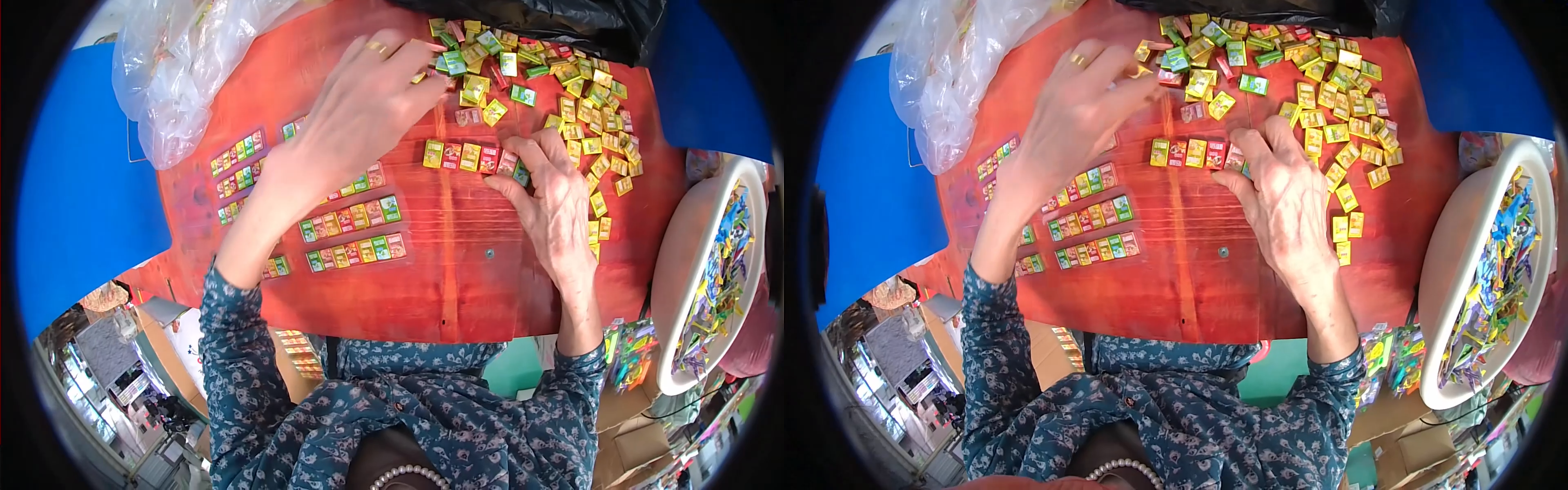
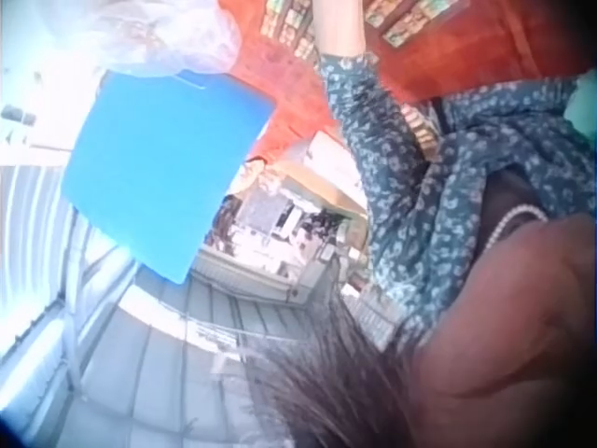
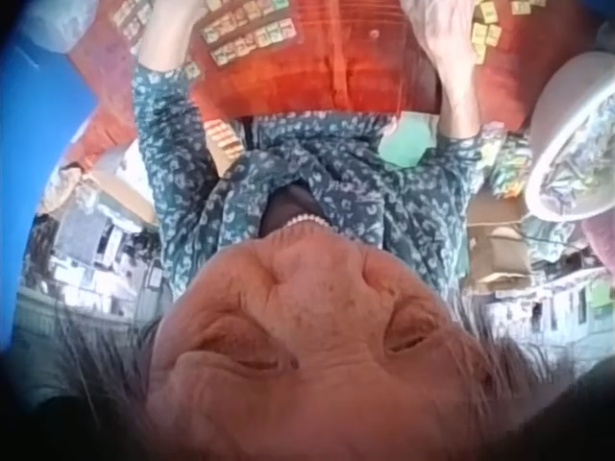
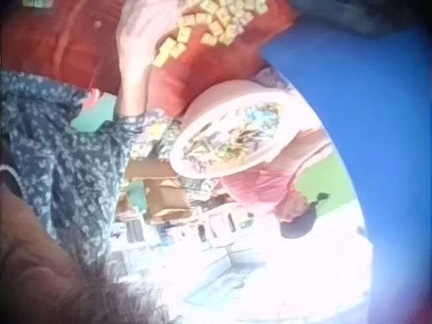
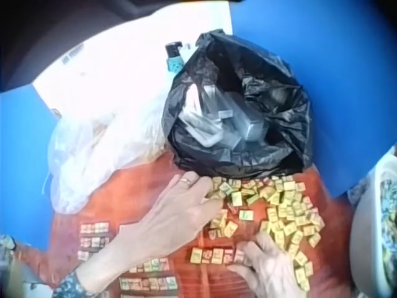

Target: Sorting and placing small wrapped candies into clear plastic tray containers.

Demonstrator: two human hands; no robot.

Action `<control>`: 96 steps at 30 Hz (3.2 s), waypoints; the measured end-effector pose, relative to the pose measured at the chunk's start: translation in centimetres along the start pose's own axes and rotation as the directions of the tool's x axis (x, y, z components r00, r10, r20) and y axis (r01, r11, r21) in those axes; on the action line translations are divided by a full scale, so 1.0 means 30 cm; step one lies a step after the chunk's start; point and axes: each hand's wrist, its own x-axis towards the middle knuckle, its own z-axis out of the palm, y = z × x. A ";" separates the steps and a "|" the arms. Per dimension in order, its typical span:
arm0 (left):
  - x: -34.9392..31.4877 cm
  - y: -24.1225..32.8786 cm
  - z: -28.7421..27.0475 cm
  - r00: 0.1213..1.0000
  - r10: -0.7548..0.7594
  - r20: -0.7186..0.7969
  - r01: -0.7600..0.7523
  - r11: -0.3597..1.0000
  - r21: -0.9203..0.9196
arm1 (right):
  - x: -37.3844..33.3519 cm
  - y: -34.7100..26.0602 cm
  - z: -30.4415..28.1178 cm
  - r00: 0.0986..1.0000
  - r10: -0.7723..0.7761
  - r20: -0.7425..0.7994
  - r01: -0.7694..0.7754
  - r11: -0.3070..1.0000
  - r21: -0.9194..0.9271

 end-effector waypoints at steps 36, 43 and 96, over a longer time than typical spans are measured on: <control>-0.099 0.107 0.006 0.957 -0.140 0.254 0.238 0.881 -0.408 | 0.005 -0.003 -0.001 0.999 -0.034 0.008 0.034 0.998 -0.049; -0.098 0.110 0.048 0.941 -0.161 0.298 0.260 0.907 -0.330 | 0.006 -0.012 0.006 1.000 -0.022 0.002 0.022 0.994 -0.107; -0.733 0.276 -0.264 0.727 -0.687 -0.022 0.657 0.704 -0.268 | 0.031 -0.546 0.330 0.786 -0.536 0.307 0.583 0.808 -0.082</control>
